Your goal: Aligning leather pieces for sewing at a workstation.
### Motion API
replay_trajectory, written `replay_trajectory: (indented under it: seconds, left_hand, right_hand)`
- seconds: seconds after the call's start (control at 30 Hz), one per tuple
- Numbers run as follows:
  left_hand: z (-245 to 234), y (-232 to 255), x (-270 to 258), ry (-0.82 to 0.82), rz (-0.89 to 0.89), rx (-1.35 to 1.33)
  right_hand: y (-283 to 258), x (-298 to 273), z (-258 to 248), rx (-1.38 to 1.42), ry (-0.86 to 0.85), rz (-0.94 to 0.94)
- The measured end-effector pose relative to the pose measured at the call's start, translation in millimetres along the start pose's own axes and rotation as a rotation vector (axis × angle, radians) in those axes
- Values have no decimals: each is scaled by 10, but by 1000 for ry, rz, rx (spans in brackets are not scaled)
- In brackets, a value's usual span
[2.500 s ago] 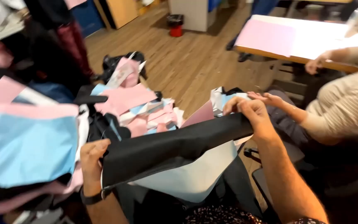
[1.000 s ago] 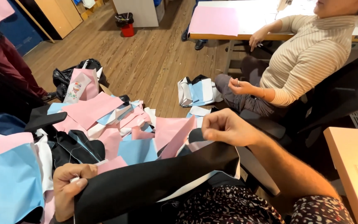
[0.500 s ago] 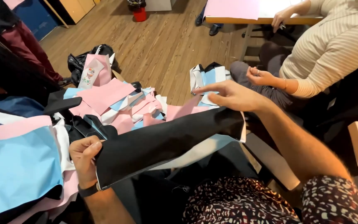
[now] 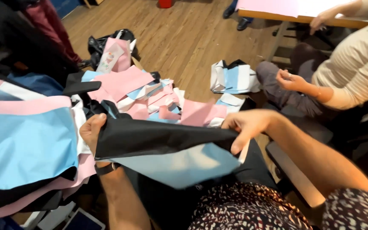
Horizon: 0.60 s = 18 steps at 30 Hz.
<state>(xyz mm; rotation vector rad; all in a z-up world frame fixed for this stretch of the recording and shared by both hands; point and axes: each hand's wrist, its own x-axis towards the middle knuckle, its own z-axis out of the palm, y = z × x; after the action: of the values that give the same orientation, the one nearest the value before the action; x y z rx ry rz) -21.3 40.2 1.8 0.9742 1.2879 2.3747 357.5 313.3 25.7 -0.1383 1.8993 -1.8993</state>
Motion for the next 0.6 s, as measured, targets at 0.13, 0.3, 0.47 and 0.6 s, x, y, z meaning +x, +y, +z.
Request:
replay_trajectory:
  seconds: [0.13, 0.3, 0.47, 0.6]
  left_hand:
    - [-144, 84, 85, -2, -10, 74]
    - [-76, 210, 31, -29, -107, 42]
    - [-81, 246, 5, -58, -142, 18]
    - [-136, 214, 37, -79, -127, 32]
  right_hand:
    - [-21, 75, 219, 76, 140, -15]
    - [-229, 91, 292, 82, 306, -130]
    - [-384, 117, 370, 102, 320, -182]
    - [-382, 137, 375, 165, 215, -173]
